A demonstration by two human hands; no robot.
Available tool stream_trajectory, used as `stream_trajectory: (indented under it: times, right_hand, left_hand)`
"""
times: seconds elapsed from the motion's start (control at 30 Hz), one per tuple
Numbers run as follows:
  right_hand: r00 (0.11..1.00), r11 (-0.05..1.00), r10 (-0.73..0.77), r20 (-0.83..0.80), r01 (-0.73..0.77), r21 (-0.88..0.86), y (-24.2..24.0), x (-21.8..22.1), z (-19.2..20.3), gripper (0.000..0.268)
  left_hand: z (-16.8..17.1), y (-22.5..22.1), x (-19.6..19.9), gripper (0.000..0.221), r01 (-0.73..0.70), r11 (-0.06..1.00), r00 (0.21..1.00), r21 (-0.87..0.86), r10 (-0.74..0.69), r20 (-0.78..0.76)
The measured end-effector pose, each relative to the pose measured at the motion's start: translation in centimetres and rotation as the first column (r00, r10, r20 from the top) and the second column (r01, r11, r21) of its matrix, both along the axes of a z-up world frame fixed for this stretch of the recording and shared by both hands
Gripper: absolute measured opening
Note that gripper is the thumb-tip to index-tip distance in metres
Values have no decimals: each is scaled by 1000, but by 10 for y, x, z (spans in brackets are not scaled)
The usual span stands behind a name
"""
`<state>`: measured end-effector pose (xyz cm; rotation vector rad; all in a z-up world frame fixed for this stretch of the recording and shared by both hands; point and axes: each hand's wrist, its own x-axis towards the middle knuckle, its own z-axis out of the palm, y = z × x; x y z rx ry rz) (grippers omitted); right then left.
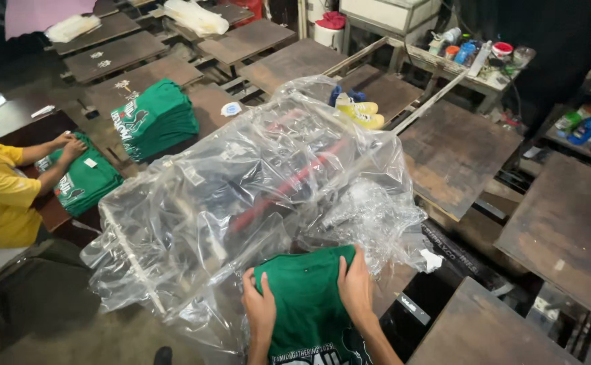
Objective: The person folds green t-shirts by hand on a wooden table, aligning the sleeves and smoothing the fabric before placing them in a stack.
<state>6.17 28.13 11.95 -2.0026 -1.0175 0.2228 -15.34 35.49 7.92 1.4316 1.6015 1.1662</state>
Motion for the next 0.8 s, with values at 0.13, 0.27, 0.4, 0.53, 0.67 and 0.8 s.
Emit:
stream_trajectory:
  times: [0.13, 0.27, 0.4, 0.53, 0.67, 0.8]
  right_hand:
    - [996, 984, -52, -77, 38, -173, 0, -1, -6, 55]
    - [997, 991, -58, -48, 52, -120, 2, 2, -7, 56]
    - [989, 987, -79, -124, 60, -151, -4, -3, 20, 48]
    - [997, 982, -60, -44, 50, -184, -5, 1, 2, 55]
    - [995, 988, -103, -9, 101, -120, -17, -7, 11, 56]
    - [991, 986, -122, 57, 128, -111, -45, -35, 31, 63]
  left_hand:
    - [-19, 9, -4, 35, 26, 999, 998, -23, -27, -64]
    - [-7, 13, -4, 32, 24, 999, 997, -21, -25, -72]
    - [2, 7, -3, 33, 38, 997, 996, 65, -33, -78]
    - [20, -2, 0, 32, 80, 993, 993, -90, -87, -81]
    - [36, -20, -7, 53, 132, 983, 991, -125, -135, -18]
    - [72, -71, -5, 76, 158, 969, 975, -190, -183, -126]
